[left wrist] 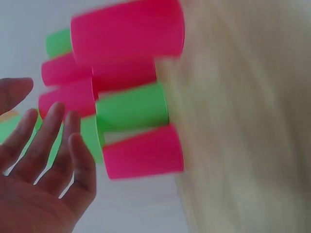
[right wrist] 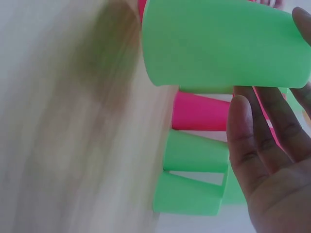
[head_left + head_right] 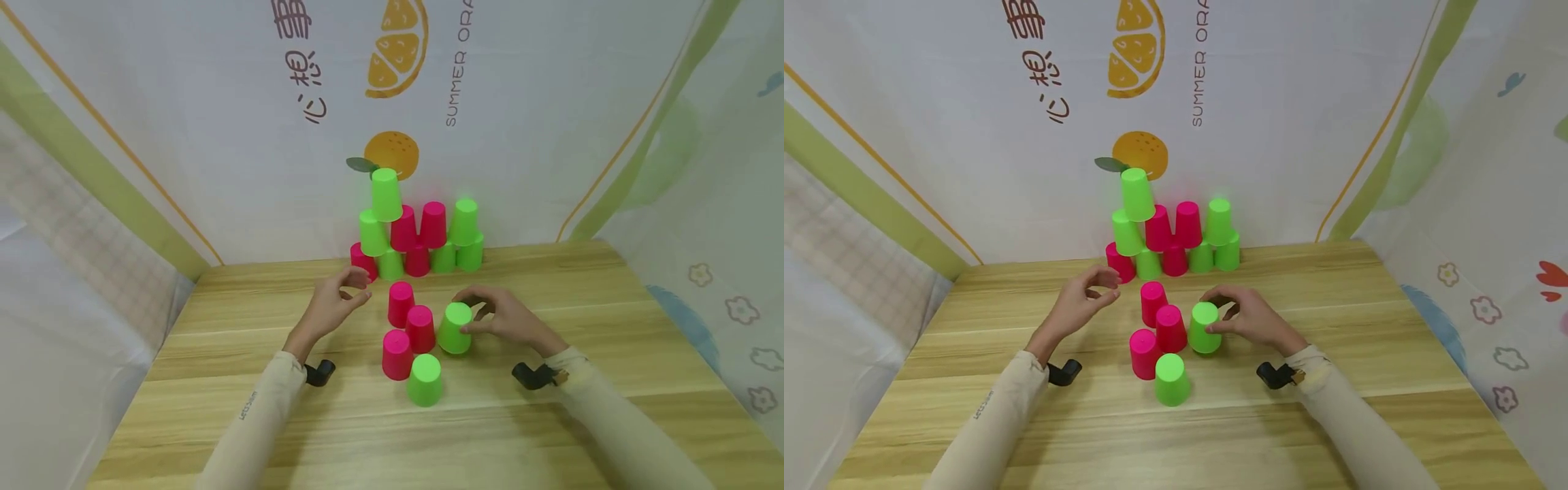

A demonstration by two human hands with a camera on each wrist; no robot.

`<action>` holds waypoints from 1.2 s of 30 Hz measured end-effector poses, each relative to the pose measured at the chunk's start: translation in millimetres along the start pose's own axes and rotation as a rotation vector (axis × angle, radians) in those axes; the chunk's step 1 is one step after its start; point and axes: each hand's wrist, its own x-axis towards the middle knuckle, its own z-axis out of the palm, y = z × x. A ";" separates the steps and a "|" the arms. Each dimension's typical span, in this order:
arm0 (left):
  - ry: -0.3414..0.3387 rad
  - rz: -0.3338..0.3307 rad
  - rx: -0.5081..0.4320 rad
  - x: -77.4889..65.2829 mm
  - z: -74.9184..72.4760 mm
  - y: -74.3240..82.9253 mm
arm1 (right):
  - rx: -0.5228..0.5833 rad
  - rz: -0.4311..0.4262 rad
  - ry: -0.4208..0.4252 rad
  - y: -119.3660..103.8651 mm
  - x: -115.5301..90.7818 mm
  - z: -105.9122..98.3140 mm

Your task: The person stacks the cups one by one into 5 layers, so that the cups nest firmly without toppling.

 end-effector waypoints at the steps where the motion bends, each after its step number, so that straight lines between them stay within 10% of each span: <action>1: -0.026 -0.001 0.001 -4.1 3.5 1.9 | 0.002 0.004 0.003 -0.3 1.5 -2.2; 15: -0.349 0.025 -0.001 -45.0 27.2 20.4 | -0.028 0.065 0.027 -11.2 35.3 -34.7; 36: -0.294 0.051 -0.011 -66.9 41.2 16.3 | -0.040 0.092 0.096 -60.3 110.4 -80.8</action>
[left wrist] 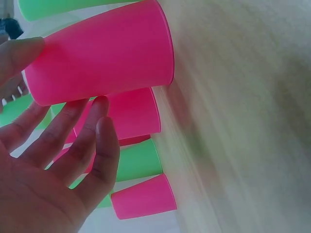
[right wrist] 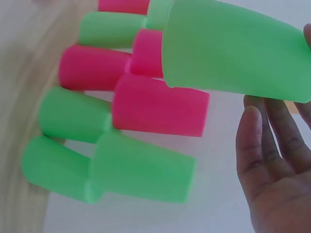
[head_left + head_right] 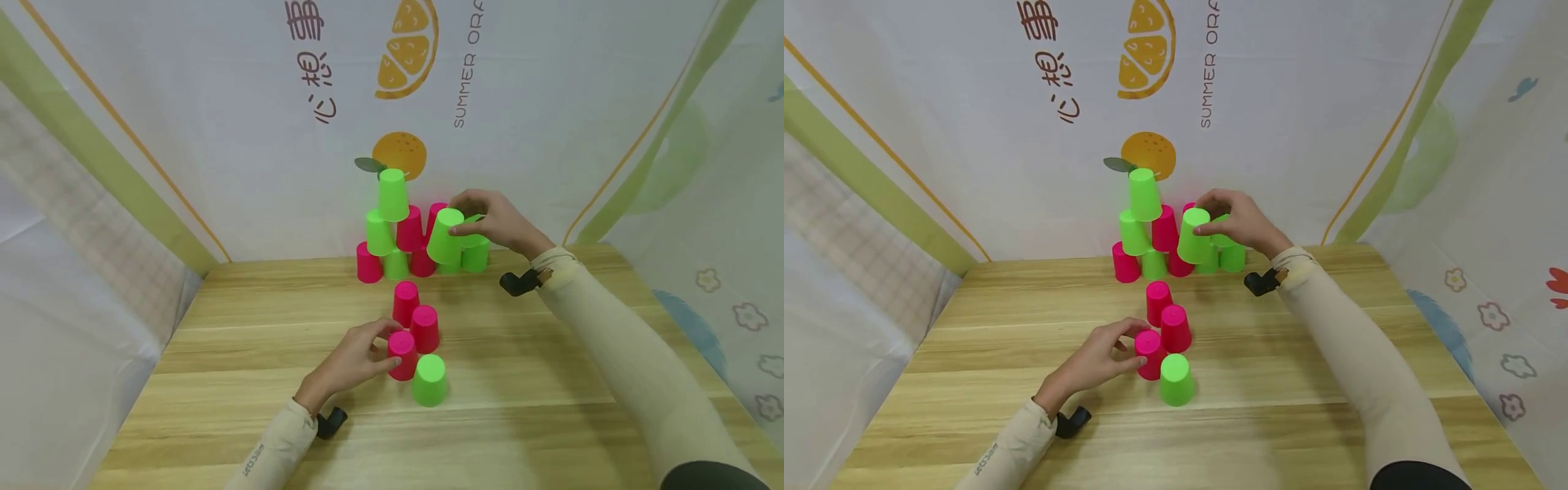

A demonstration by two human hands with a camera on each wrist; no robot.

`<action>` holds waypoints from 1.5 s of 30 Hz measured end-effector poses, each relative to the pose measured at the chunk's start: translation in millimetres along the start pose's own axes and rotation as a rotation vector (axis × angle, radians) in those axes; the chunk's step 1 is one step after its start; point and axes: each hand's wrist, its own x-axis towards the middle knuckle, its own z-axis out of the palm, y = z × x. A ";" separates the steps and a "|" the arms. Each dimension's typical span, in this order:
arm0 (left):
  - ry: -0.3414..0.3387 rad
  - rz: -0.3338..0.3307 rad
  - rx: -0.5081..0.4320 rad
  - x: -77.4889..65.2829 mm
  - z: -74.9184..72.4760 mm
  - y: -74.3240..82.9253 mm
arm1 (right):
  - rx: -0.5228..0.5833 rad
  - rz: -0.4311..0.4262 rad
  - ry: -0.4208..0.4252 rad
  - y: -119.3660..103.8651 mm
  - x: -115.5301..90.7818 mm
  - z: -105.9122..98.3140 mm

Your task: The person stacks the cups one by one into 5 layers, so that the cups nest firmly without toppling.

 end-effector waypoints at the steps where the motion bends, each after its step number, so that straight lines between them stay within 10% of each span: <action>1: 0.000 -0.003 0.005 -0.2 -0.1 0.2 | -0.010 0.003 0.004 -2.5 3.7 -1.6; 19: 0.004 0.016 0.087 1.9 -1.1 2.0 | -0.078 0.175 0.180 -31.4 61.8 -2.7; 45: 0.005 0.015 0.047 1.8 -0.6 -1.8 | -0.111 0.217 0.225 -32.3 77.2 9.7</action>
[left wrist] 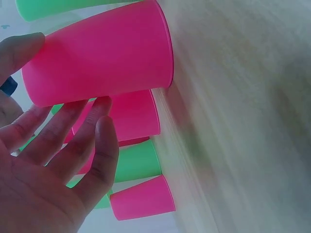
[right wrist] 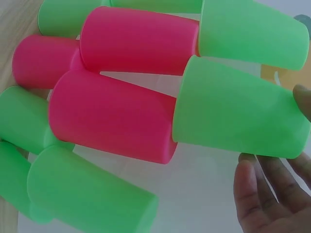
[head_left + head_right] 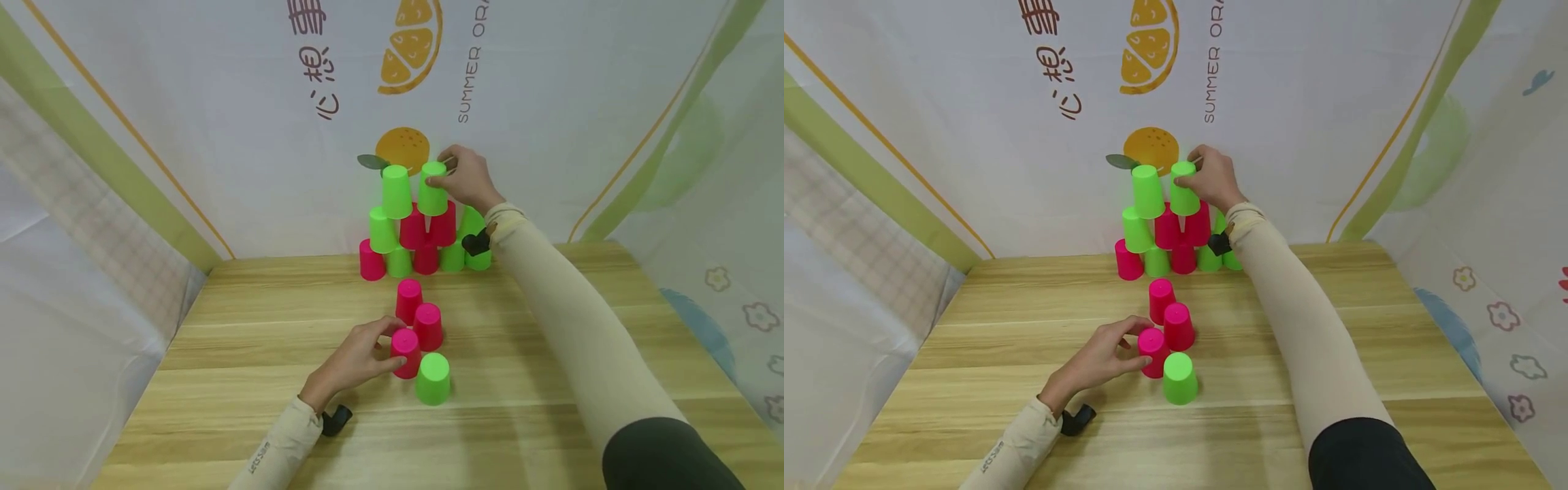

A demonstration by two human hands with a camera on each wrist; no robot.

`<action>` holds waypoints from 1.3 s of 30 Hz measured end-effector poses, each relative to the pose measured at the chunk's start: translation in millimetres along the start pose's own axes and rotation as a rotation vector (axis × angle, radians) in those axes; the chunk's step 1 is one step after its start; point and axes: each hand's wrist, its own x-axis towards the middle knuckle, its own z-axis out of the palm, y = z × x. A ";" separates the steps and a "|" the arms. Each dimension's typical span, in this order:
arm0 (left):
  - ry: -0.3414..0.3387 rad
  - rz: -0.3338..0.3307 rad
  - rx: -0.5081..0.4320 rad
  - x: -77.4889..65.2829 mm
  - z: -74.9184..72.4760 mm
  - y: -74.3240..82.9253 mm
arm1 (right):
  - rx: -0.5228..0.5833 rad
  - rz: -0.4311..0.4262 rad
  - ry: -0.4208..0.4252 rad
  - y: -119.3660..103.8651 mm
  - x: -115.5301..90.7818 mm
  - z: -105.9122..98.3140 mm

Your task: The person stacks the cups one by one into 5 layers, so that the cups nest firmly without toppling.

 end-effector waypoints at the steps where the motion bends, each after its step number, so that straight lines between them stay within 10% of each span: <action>1: -0.002 0.006 -0.004 0.1 0.1 0.1 | -0.003 0.001 -0.002 0.1 -0.5 0.0; 14: -0.005 -0.002 0.008 2.1 -8.4 6.4 | -0.068 -0.043 0.051 15.3 -31.4 -14.2; 25: 0.058 0.010 0.120 15.1 -56.7 29.6 | -0.018 -0.068 0.017 40.9 -93.2 -14.4; 39: 0.071 0.165 0.169 83.2 -111.1 81.0 | 0.127 -0.227 -0.382 78.9 -173.0 61.2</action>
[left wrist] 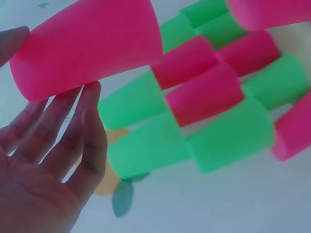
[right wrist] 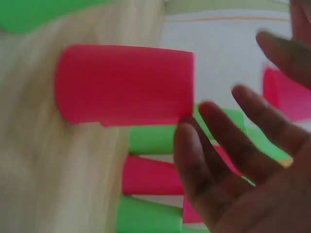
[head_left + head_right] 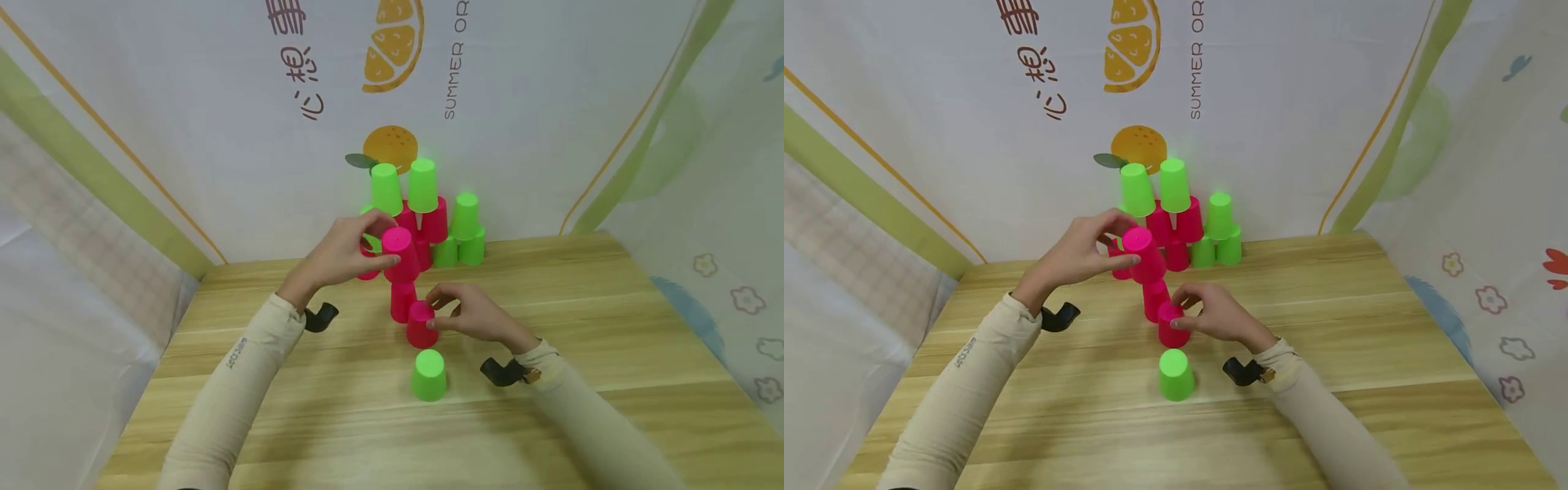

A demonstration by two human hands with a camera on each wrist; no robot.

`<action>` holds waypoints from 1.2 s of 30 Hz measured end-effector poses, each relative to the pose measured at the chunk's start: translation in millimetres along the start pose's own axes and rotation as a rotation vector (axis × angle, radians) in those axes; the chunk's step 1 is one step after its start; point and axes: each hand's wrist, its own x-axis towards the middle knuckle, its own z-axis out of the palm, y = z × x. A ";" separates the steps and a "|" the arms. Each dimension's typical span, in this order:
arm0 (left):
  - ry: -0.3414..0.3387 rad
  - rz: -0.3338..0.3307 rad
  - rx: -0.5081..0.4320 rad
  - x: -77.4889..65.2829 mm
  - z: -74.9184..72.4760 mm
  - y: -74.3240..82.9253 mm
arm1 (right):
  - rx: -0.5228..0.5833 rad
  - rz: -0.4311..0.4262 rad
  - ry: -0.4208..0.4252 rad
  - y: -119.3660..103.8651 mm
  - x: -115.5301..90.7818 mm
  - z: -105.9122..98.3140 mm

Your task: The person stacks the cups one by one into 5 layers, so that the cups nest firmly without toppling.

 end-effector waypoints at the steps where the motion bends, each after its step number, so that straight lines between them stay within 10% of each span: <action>1: 0.002 0.007 0.001 7.4 -1.9 2.7 | 0.014 -0.019 -0.027 0.2 -1.6 3.5; 24: 0.117 -0.019 0.165 125.7 -5.5 30.2 | -0.035 -0.056 -0.134 -13.2 -36.1 18.2; 36: 0.164 -0.083 0.261 165.1 10.9 24.3 | -0.065 -0.067 -0.144 0.0 -44.7 29.5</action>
